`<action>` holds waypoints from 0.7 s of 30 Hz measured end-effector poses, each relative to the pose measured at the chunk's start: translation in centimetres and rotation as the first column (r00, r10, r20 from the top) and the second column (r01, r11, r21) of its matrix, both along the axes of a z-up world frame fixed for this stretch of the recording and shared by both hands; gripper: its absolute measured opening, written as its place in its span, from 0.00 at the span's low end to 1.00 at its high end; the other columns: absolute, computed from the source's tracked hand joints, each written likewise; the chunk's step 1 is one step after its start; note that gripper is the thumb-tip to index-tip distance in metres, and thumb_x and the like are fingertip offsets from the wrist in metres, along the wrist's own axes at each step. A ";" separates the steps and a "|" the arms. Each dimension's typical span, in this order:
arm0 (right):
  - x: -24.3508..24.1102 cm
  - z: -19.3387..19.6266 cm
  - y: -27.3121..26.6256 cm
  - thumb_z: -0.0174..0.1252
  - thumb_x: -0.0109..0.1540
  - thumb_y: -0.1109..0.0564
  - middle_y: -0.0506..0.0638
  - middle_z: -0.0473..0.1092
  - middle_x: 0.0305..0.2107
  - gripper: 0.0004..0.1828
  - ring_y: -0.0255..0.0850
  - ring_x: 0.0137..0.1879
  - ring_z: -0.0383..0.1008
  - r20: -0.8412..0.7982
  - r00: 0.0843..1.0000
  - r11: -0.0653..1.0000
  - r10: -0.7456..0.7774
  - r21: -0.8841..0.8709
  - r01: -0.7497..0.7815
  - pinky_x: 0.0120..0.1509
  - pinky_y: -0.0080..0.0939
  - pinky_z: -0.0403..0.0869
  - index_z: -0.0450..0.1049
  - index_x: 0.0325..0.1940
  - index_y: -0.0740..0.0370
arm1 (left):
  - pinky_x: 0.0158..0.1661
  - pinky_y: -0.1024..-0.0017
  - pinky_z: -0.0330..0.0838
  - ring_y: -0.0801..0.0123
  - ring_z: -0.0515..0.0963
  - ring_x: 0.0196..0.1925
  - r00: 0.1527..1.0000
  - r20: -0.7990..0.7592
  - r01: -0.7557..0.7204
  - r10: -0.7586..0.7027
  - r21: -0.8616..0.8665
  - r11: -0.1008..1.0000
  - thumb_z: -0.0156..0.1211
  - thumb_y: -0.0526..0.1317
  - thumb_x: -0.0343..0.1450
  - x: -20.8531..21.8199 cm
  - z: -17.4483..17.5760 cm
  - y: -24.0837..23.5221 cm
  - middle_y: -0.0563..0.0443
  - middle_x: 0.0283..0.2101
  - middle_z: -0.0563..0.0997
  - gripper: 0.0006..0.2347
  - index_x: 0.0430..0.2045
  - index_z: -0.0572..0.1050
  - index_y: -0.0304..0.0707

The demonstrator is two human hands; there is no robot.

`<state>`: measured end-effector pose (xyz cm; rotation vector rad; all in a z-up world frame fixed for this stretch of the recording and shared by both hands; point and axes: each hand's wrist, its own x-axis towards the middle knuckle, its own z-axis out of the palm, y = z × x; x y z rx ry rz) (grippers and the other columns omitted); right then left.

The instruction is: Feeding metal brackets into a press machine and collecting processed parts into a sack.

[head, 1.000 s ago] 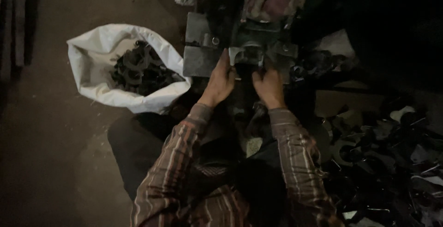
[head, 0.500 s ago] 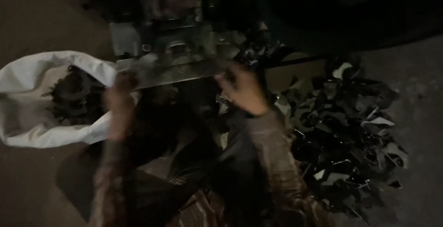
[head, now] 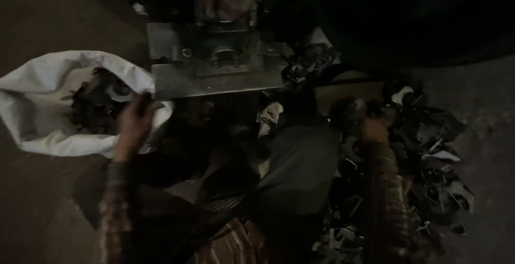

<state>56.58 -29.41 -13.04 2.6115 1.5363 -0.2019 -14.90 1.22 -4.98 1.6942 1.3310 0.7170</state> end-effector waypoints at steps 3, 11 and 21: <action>-6.6 10.6 6.1 0.59 0.65 0.48 0.62 0.74 0.46 0.22 0.54 0.50 0.75 -0.291 0.953 0.981 -0.084 0.142 0.129 0.49 0.53 0.73 0.75 0.57 0.66 | 0.56 0.62 0.74 0.57 0.81 0.56 0.953 0.257 0.178 -0.160 -0.048 0.983 0.59 0.42 0.76 6.1 1.9 -2.5 0.40 0.55 0.82 0.19 0.61 0.71 0.32; -27.4 19.1 17.3 0.63 0.62 0.49 0.59 0.67 0.65 0.41 0.50 0.68 0.68 -0.996 0.084 0.834 -0.019 0.030 0.550 0.68 0.48 0.71 0.58 0.75 0.68 | 0.64 0.51 0.62 0.32 0.63 0.71 0.861 0.256 0.318 -0.440 0.405 0.857 0.64 0.40 0.76 16.0 7.2 -5.9 0.22 0.71 0.63 0.31 0.71 0.56 0.21; -38.8 12.3 23.1 0.50 0.68 0.38 0.57 0.51 0.75 0.43 0.53 0.77 0.56 -0.988 0.113 0.805 0.108 0.153 0.573 0.75 0.52 0.63 0.44 0.80 0.57 | 0.53 0.61 0.78 0.49 0.83 0.57 0.928 0.372 -0.073 0.018 0.134 0.988 0.56 0.35 0.77 16.2 2.8 -1.9 0.34 0.60 0.78 0.20 0.66 0.67 0.31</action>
